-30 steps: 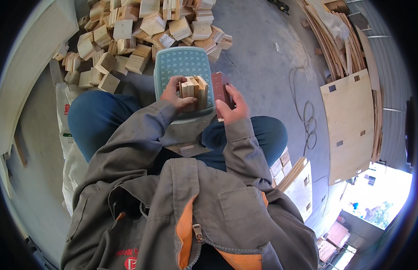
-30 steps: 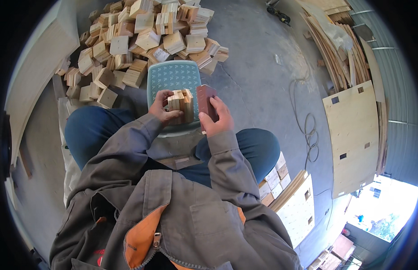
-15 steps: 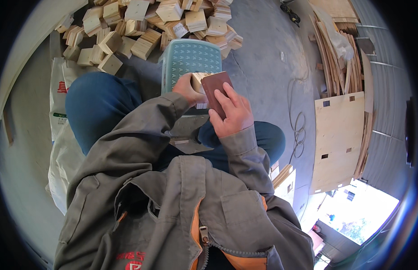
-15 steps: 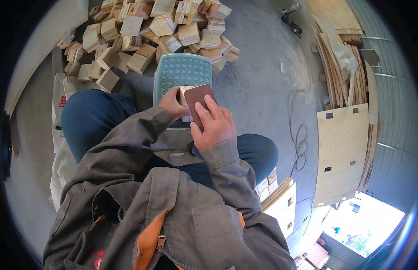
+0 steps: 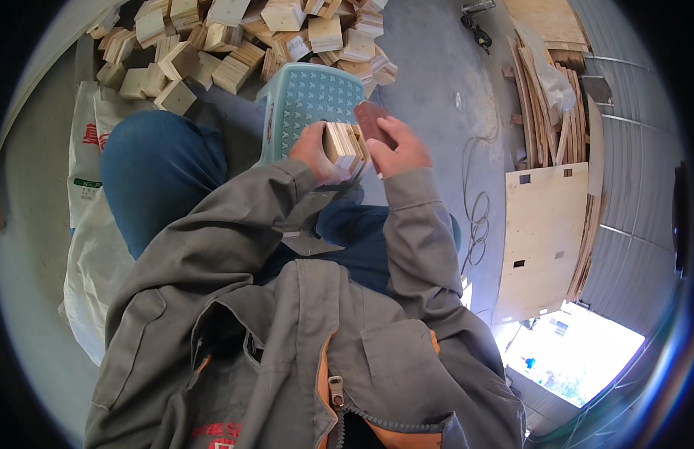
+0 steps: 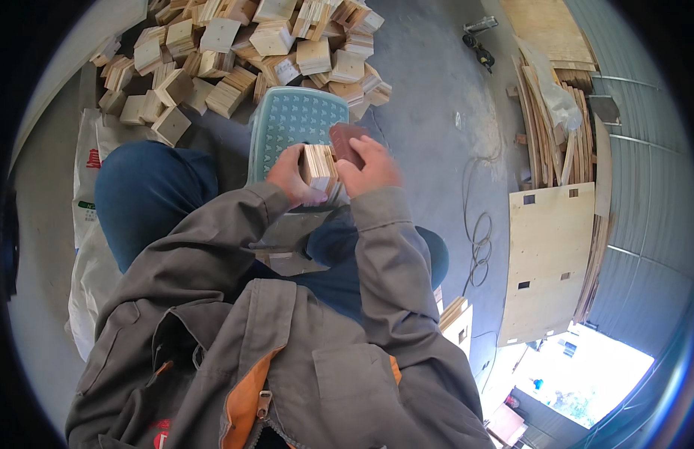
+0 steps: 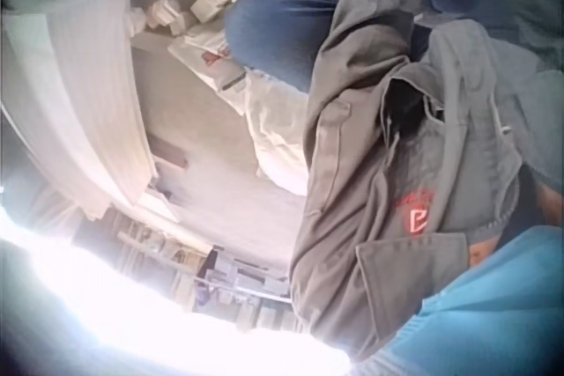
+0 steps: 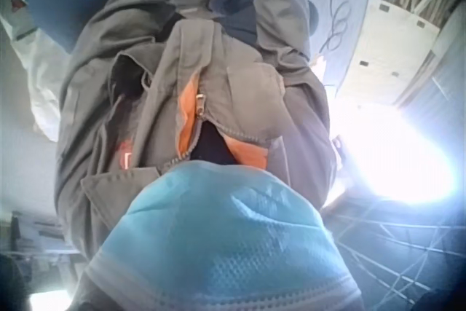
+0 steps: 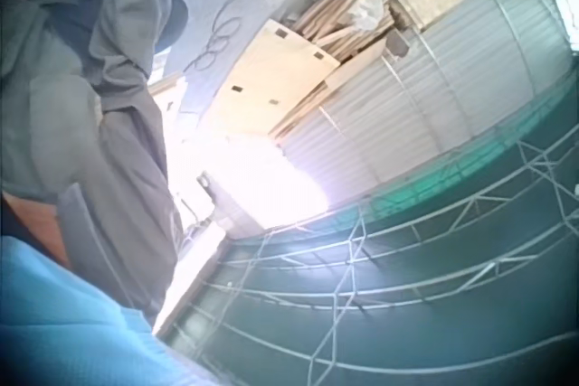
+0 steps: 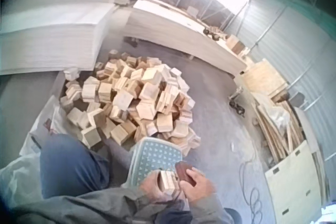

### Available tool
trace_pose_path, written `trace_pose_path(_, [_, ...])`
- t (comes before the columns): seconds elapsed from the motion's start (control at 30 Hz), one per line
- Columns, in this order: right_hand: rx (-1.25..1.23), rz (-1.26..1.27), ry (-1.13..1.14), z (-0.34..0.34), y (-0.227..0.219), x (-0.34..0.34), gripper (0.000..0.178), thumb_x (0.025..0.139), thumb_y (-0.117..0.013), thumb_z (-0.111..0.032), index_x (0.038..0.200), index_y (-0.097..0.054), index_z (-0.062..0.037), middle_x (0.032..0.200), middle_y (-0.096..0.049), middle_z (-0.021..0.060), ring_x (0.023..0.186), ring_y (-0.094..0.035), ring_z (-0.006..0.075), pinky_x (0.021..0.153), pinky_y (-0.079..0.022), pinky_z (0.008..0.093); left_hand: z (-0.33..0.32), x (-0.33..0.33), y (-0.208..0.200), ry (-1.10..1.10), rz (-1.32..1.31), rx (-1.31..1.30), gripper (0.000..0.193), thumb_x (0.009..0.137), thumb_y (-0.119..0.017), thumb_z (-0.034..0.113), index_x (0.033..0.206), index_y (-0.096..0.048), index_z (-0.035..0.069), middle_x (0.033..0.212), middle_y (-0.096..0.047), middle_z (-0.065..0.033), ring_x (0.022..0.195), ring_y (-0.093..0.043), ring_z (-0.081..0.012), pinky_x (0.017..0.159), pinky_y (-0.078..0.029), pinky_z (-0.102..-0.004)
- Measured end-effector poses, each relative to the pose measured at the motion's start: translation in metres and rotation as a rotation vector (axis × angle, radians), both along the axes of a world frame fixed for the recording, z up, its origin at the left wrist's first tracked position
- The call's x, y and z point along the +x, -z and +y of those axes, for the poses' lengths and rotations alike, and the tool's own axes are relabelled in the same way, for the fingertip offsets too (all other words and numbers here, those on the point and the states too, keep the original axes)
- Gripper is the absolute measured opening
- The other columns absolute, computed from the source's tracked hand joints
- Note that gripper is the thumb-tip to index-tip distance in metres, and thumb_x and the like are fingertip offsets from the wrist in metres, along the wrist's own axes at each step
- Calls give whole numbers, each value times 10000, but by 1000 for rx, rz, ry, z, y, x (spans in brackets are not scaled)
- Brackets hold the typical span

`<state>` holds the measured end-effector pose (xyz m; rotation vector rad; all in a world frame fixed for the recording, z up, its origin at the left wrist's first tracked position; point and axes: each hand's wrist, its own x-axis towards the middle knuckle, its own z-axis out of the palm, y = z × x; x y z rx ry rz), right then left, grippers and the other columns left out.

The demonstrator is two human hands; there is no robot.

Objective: The person sits on the floor and sands small wooden blocks using a sanding block. They repeatedly rub the sanding block over the edges and faces of each piece, then place the finished block into a nearby stack.

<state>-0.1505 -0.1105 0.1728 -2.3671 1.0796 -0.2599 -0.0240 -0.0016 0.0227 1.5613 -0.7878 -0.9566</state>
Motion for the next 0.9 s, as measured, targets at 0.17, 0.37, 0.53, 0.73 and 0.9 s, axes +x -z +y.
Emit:
trace_pose_path(0.17, [-112, -48, -105, 29, -26, -11, 494, 836, -761, -212, 1287, -728, -13, 1440, -626, 268, 1305, -623, 420, 1110, -497, 458, 10, 6, -8, 52, 170, -7, 1132, 577, -1006, 133, 1527, -409, -17, 1390, -628, -189, 1304, -613, -285, 1116, -487, -384])
trace_pose_path(0.37, [-227, 105, -173, 62, -3, -20, 496, 831, -777, -221, 1306, -730, -85, 1428, -651, 167, 1113, -664, 401, 1009, -535, 470, 12, 10, -31, 126, 60, 114, 1143, 622, -1010, 246, 1546, -380, 9, 1399, -626, -178, 1303, -617, -282, 1108, -490, -389])
trace_pose_path(0.53, [-207, 214, -102, 46, 10, 3, 508, 851, -755, -223, 1343, -715, -108, 1483, -617, 122, 1143, -650, 397, 1030, -525, 477, 10, 7, -11, 125, 7, -22, 1111, 597, -1003, 273, 1509, -420, 23, 1391, -626, -189, 1286, -631, -303, 1093, -497, -388])
trace_pose_path(0.73, [-293, 20, -42, 38, -4, -23, 508, 852, -754, -223, 1333, -717, -65, 1473, -623, 166, 1170, -639, 412, 1063, -508, 478, 8, -2, -4, 110, 43, -32, 1111, 577, -1010, 212, 1505, -428, 27, 1397, -627, -179, 1297, -624, -295, 1101, -496, -385])
trace_pose_path(0.9, [-245, -37, -188, 68, -8, -38, 518, 814, -798, -197, 1308, -724, -59, 1405, -653, 169, 1175, -636, 408, 1046, -511, 499, 8, 3, -13, 157, 131, -23, 1057, 629, -1013, 157, 1508, -443, 18, 1392, -631, -144, 1300, -618, -234, 1106, -496, -382])
